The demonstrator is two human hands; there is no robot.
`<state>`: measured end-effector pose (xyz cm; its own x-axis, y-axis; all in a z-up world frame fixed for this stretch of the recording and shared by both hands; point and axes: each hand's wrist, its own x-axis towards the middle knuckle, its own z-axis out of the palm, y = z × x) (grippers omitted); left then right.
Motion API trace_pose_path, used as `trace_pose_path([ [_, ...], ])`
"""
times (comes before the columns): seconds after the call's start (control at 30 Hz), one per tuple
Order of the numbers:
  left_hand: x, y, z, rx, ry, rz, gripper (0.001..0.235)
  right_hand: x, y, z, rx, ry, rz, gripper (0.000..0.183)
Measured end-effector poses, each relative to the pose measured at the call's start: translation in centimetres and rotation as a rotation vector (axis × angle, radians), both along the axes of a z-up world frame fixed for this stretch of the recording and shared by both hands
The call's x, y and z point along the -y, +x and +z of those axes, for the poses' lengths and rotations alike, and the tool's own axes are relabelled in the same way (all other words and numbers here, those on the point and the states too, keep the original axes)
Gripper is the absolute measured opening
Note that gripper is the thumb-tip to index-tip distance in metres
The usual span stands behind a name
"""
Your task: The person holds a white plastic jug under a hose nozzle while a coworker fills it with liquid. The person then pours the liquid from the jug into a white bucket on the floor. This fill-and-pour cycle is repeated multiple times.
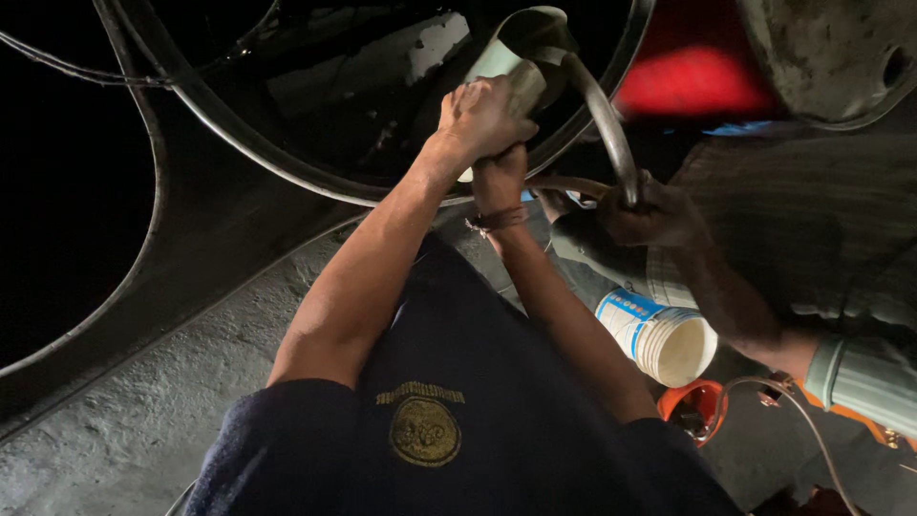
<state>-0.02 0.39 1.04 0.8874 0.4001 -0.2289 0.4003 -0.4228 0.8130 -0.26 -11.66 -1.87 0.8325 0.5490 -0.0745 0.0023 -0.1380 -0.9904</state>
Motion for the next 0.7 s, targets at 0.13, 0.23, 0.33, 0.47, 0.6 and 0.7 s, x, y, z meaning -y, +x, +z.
trace_pose_path([
  [0.13, 0.0, 0.2, 0.1, -0.031, 0.001, -0.005, 0.052, -0.2, -0.1, 0.0, -0.045, 0.044, -0.006, 0.013],
  [0.23, -0.1, 0.3, 0.2, -0.061, -0.007, -0.025, 0.052, -0.2, -0.3, 0.3, -0.027, 0.006, -0.015, 0.010],
  [0.33, 0.0, 0.2, 0.4, -0.100, -0.027, -0.045, 0.049, 0.1, -0.5, 0.7, -0.007, -0.075, 0.007, 0.010],
  [0.47, 0.1, 0.2, 0.6, -0.052, -0.009, 0.001, 0.051, 0.2, -0.3, 0.6, -0.010, -0.022, 0.024, 0.008],
  [0.6, 0.0, 0.0, 0.8, -0.041, -0.018, -0.006, 0.049, 0.3, 0.2, -0.5, 0.005, -0.060, -0.023, 0.009],
  [0.7, -0.2, 0.1, 1.1, -0.088, -0.023, -0.011, 0.048, 0.3, 0.6, -1.4, 0.034, -0.045, -0.030, 0.010],
])
